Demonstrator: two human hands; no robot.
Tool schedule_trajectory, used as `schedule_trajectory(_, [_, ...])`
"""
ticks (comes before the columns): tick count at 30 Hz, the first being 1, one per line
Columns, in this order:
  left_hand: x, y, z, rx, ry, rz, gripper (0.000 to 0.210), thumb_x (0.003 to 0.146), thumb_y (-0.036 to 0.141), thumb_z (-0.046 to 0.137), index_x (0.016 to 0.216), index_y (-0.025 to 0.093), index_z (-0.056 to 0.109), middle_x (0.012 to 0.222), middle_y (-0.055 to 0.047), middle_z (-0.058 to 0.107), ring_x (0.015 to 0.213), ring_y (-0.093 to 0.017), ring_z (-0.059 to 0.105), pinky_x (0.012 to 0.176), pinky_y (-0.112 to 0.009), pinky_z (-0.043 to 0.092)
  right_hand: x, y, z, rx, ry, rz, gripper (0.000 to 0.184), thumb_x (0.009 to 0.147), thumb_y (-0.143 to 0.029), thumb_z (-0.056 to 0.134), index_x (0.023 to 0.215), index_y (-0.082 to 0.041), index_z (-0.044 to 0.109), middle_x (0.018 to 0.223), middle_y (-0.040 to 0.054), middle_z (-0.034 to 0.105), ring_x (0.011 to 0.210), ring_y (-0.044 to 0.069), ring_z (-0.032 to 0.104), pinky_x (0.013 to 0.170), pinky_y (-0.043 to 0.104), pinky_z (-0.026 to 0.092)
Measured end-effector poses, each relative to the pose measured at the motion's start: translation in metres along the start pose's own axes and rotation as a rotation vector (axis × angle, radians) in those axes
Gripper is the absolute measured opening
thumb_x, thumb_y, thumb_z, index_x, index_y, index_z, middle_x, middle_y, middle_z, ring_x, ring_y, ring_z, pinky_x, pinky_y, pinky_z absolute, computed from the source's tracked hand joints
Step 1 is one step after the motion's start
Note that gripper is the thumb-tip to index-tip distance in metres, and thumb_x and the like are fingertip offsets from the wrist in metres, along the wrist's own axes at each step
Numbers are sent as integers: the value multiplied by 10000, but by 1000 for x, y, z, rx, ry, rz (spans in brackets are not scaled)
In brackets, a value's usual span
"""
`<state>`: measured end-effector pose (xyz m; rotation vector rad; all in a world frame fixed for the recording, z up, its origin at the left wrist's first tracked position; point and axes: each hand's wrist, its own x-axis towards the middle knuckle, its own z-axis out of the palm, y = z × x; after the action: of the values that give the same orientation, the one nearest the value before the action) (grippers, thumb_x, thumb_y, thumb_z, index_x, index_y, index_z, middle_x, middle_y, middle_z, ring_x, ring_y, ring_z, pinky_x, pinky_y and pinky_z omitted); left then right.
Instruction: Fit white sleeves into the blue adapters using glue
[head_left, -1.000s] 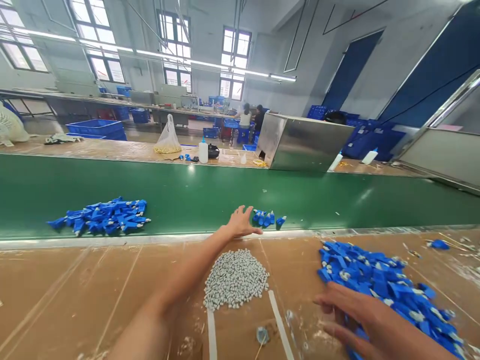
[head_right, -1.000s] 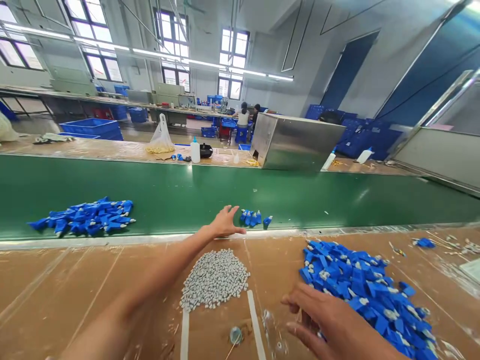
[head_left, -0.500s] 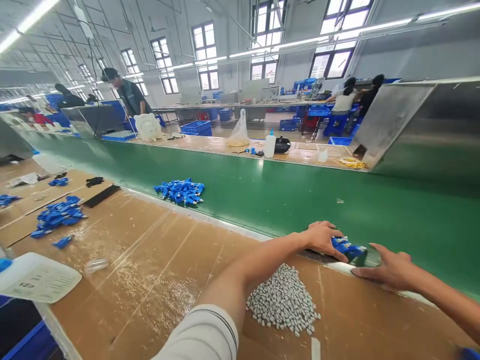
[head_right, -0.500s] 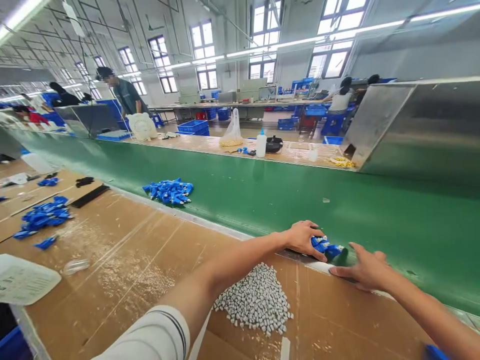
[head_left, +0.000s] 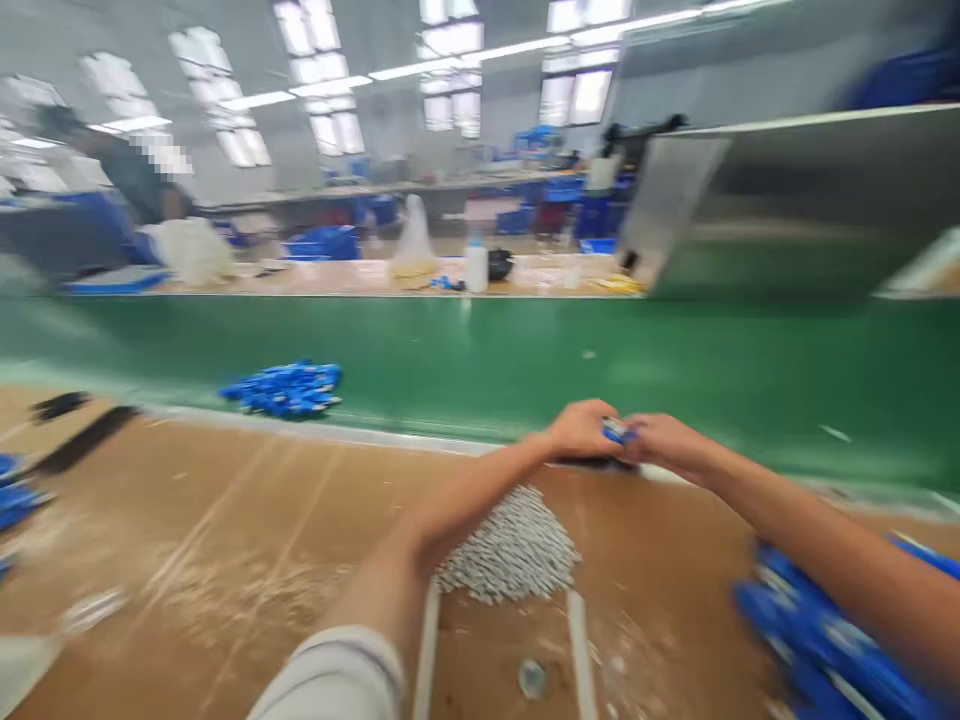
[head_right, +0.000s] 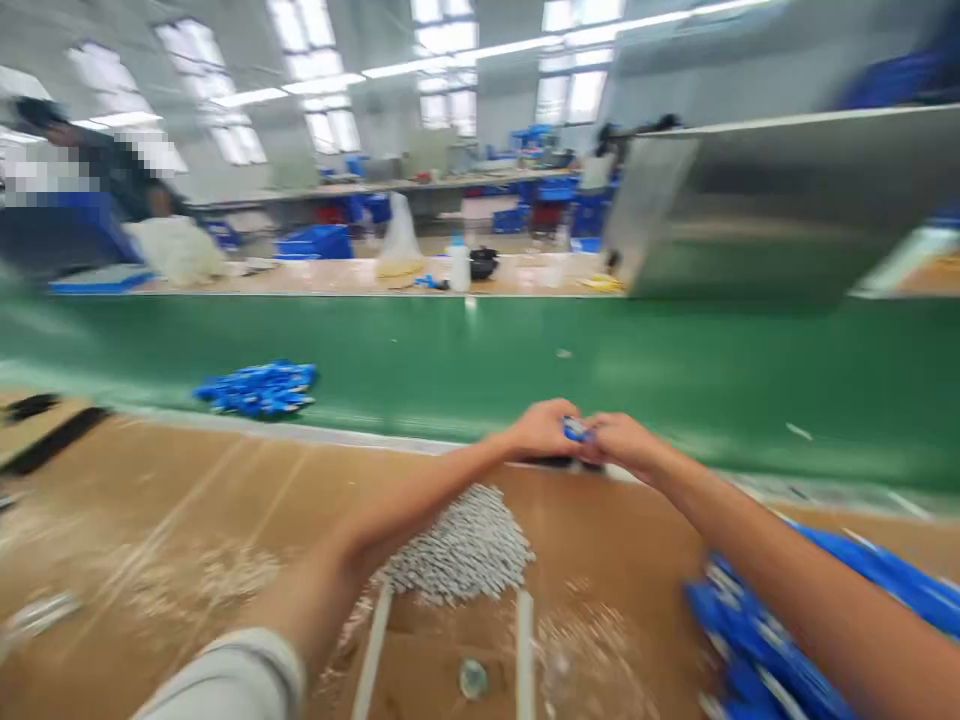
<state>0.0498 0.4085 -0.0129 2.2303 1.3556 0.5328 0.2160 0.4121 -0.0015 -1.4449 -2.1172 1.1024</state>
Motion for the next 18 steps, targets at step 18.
schedule_trajectory(18, [-57, 140, 111, -395, -1, 149, 553, 901, 527, 647, 1321, 170, 603, 1374, -142, 646, 1258, -296, 594, 1094, -453, 450, -276, 25, -84, -340, 324, 123, 228, 855, -263, 661, 1058, -181, 722, 996, 67, 756, 807, 202, 660, 736, 290, 480])
